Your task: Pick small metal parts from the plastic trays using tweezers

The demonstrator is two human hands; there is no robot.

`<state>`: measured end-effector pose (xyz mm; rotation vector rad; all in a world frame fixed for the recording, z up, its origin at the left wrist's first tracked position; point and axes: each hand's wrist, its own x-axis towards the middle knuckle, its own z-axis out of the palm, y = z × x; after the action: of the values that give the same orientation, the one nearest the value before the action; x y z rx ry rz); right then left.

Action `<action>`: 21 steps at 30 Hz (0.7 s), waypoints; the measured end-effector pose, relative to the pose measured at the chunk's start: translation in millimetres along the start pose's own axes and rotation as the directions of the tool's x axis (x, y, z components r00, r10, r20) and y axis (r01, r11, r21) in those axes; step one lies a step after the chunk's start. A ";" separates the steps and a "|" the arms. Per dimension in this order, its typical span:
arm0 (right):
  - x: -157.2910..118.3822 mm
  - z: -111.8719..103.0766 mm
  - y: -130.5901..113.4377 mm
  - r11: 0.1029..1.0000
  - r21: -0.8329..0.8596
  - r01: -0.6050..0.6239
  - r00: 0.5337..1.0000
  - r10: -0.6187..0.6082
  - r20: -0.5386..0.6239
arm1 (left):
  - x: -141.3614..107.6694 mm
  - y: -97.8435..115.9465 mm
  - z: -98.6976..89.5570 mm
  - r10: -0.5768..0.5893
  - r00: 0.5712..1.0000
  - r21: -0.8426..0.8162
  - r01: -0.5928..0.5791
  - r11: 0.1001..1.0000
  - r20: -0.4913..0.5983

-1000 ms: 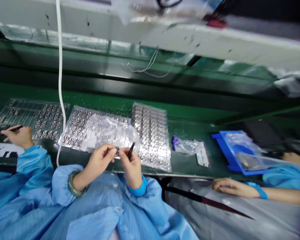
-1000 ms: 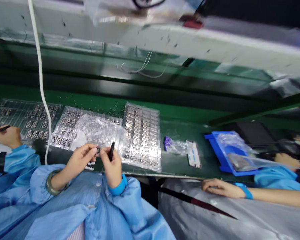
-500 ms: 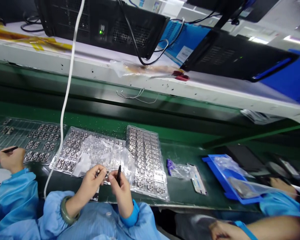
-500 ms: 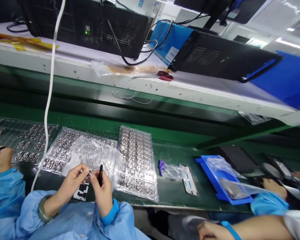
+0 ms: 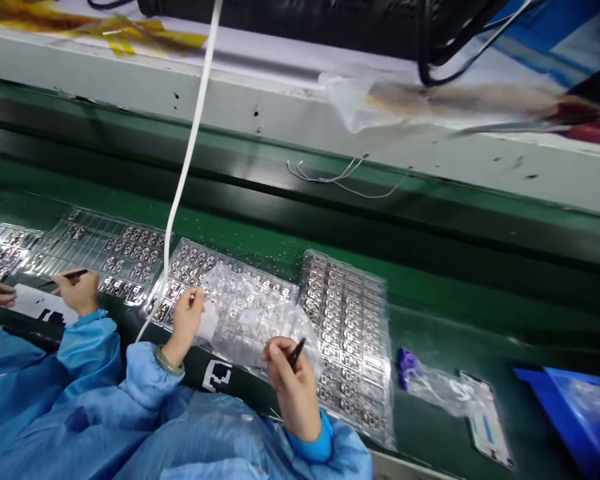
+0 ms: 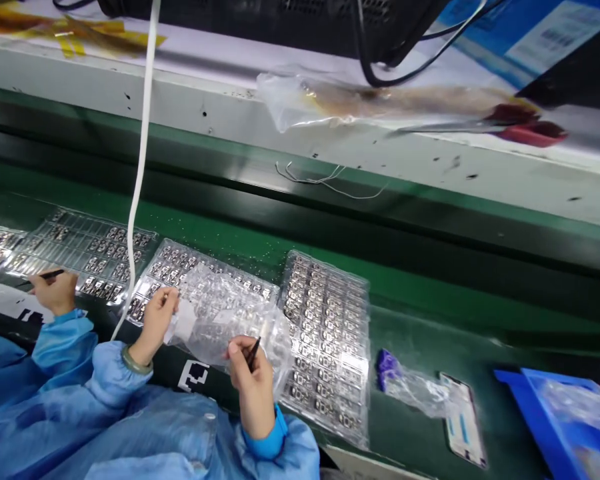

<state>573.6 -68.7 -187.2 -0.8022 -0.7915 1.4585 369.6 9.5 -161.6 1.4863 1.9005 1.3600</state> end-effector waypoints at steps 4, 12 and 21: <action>11.0 5.7 -17.2 0.999 0.046 0.003 0.982 -0.011 0.187 | 47.2 -31.0 -17.8 -0.006 0.968 0.145 0.044 0.988 -0.250; 35.8 24.3 -21.8 0.998 0.040 0.047 0.950 -0.057 0.307 | 70.2 -69.3 -51.6 0.008 0.954 0.460 0.137 0.877 -0.299; 35.8 39.3 -50.9 0.960 0.270 0.079 0.899 -0.186 0.397 | 68.7 -65.5 -55.8 0.023 0.966 0.576 0.133 0.807 -0.256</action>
<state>565.9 -31.6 -124.1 -0.2346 -0.9404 1.5894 266.7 46.7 -173.2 1.5471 2.6906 1.0029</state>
